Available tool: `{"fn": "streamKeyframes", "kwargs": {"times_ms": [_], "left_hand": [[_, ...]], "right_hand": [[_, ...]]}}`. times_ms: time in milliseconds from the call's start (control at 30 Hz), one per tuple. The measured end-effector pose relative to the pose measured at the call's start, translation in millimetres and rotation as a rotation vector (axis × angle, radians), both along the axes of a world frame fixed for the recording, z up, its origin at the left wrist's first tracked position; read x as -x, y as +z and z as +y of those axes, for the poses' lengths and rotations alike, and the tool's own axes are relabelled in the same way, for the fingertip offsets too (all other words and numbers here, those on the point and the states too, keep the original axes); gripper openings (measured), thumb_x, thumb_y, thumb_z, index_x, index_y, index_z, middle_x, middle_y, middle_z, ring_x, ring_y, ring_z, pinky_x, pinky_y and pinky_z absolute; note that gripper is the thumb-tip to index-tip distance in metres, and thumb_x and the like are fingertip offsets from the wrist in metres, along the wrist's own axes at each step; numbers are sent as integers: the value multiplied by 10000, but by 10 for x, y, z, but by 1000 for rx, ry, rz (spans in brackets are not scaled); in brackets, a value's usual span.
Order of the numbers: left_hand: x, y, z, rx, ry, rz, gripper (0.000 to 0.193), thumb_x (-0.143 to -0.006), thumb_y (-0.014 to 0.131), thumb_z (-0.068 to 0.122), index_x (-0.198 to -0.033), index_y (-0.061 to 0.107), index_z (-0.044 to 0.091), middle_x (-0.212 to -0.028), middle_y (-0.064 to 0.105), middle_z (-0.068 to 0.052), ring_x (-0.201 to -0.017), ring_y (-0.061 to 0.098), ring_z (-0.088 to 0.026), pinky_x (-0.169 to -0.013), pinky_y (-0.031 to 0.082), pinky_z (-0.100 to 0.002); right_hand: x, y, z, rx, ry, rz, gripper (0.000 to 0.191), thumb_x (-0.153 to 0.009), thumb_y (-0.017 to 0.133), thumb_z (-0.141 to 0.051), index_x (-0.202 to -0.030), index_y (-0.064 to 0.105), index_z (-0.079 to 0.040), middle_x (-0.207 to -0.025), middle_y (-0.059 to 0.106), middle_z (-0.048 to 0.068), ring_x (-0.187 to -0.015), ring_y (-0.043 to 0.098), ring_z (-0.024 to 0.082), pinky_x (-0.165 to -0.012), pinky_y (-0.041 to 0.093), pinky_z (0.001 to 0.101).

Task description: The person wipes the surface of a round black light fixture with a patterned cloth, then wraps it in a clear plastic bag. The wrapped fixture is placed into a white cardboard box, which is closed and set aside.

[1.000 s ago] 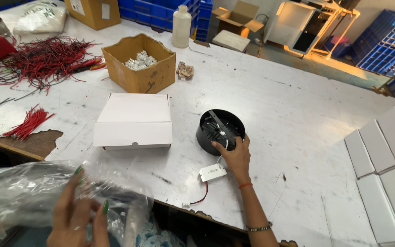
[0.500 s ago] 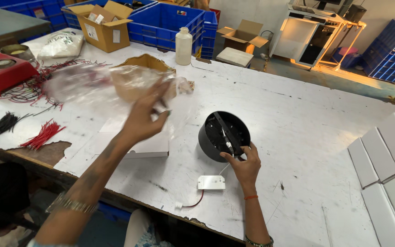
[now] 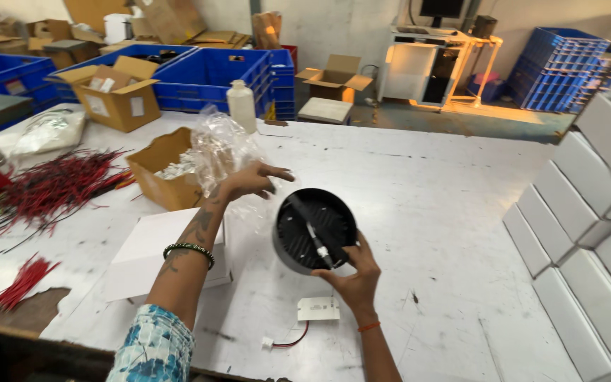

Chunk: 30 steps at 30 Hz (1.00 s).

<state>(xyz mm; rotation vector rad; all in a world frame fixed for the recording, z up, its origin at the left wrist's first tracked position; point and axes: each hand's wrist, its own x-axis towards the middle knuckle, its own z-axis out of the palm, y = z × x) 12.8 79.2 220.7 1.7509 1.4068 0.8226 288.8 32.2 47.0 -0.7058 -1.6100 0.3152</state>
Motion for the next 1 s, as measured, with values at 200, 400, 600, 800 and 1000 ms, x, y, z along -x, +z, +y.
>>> {"fn": "streamKeyframes", "kwargs": {"times_ms": [200, 400, 600, 800, 1000], "left_hand": [[-198, -178, 413, 234, -54, 458, 489, -897, 508, 131, -1291, 796, 177, -1189, 722, -325, -748, 606, -215, -616, 521, -332], [-312, -341, 559, -174, -199, 402, 678, -644, 504, -11, -1225, 785, 198, -1256, 710, -117, -1122, 625, -238, -1007, 460, -377], [-360, -555, 621, -40, -147, 361, 582, -726, 442, 9, -1143, 815, 168, -1186, 783, -131, -1132, 716, -288, -1081, 512, -367], [-375, -910, 531, -171, -172, 315, 519, -757, 486, 30, -1160, 786, 161, -1226, 758, -125, -1186, 679, -263, -1072, 482, -361], [-298, -976, 369, -291, -50, 456, 579, -691, 559, -16, -1172, 760, 235, -1264, 716, -44, -1144, 664, -253, -983, 520, -366]], "right_hand": [[31, -13, 109, -42, 37, -131, 640, -513, 942, -570, -864, 770, -63, -1348, 665, 220, -1018, 774, 272, -858, 647, 385], [69, 4, 170, 19, 28, -187, 732, -470, 935, -627, -885, 762, -49, -1364, 650, 217, -1017, 774, 278, -859, 643, 376], [134, -10, 201, 119, 3, -271, 712, -454, 934, -630, -820, 741, -50, -1353, 662, 200, -860, 793, 236, -723, 654, 333], [178, -102, 164, 69, 69, -360, 771, -502, 932, -636, -942, 762, -26, -1352, 649, 199, -853, 775, 255, -730, 637, 350], [166, -308, 240, 269, 67, -432, 700, -509, 922, -583, -884, 764, -14, -1385, 613, 188, -805, 765, 283, -678, 612, 386]]}}
